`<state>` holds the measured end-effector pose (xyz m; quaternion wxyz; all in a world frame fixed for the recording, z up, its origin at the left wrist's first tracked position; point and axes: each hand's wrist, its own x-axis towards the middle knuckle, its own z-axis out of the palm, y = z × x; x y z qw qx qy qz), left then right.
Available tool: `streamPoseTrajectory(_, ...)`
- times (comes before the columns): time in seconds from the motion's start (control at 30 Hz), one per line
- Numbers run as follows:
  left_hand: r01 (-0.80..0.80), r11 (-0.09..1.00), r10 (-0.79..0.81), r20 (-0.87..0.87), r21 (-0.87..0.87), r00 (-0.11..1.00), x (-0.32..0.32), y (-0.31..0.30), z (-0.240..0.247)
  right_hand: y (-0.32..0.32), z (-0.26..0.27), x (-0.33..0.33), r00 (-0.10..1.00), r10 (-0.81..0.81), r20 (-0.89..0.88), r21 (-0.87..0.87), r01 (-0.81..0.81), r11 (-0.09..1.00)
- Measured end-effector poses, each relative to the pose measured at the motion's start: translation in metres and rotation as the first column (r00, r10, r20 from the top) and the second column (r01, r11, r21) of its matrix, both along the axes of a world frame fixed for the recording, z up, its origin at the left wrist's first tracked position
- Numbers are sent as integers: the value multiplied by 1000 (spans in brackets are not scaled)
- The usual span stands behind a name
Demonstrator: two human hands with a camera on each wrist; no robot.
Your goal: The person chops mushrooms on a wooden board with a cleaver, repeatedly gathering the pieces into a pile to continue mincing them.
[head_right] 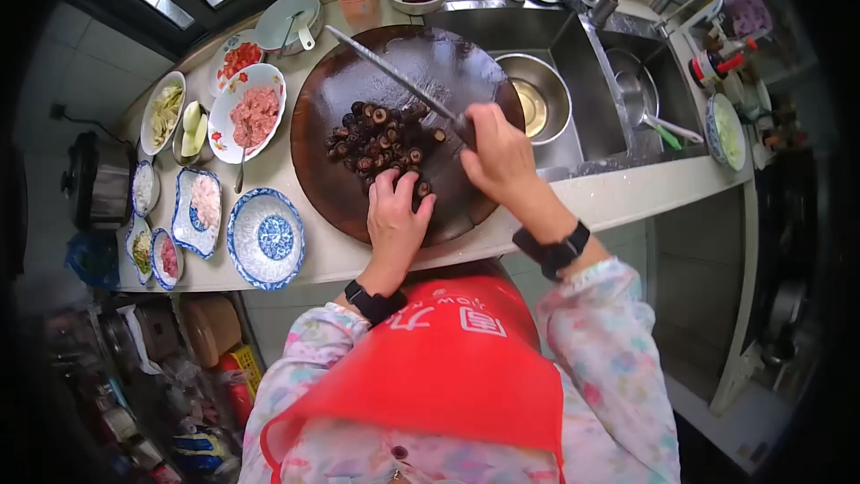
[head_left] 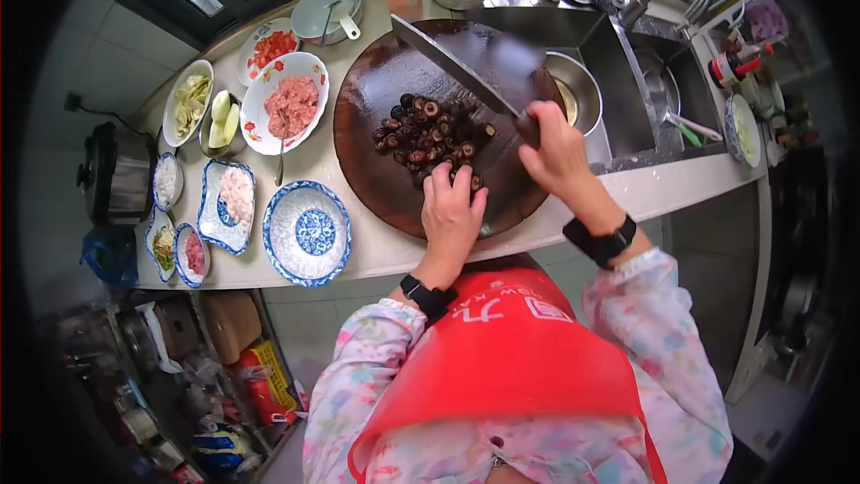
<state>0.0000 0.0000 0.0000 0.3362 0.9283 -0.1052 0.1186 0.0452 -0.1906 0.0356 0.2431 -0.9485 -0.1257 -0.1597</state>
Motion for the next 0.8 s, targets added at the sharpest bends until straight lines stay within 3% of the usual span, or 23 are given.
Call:
streamPoseTrajectory(0.07,6,1000,-8,113,15,994,12,1,-5,1,4,-2,956,5,292,182,-61,981)
streamPoseTrajectory(0.1,-1,997,2,9,-81,1000,-30,-11,-5,-7,17,-43,988,44,151,118,-62,991)
streamPoseTrajectory(0.17,-45,996,51,81,-74,995,-21,-7,-12,5,33,-35,995,98,-16,375,-84,923)
streamPoseTrajectory(0.2,-60,996,66,98,-62,993,-16,-5,-15,11,36,-21,967,218,133,385,-253,888)
streamPoseTrajectory(0.23,-102,994,108,132,-51,985,-18,-9,-18,7,39,-20,963,234,133,385,-268,883)
streamPoseTrajectory(0.3,-172,984,176,174,-40,969,-19,-18,-17,-2,43,-15,913,386,-130,337,-325,883)
streamPoseTrajectory(0.53,-466,874,485,188,-135,854,-23,-48,-14,-26,32,-17,777,607,-167,289,-550,783)
streamPoseTrajectory(0.8,-459,881,472,255,-111,844,-29,-54,-25,-29,36,-9,618,757,-210,23,-771,636)
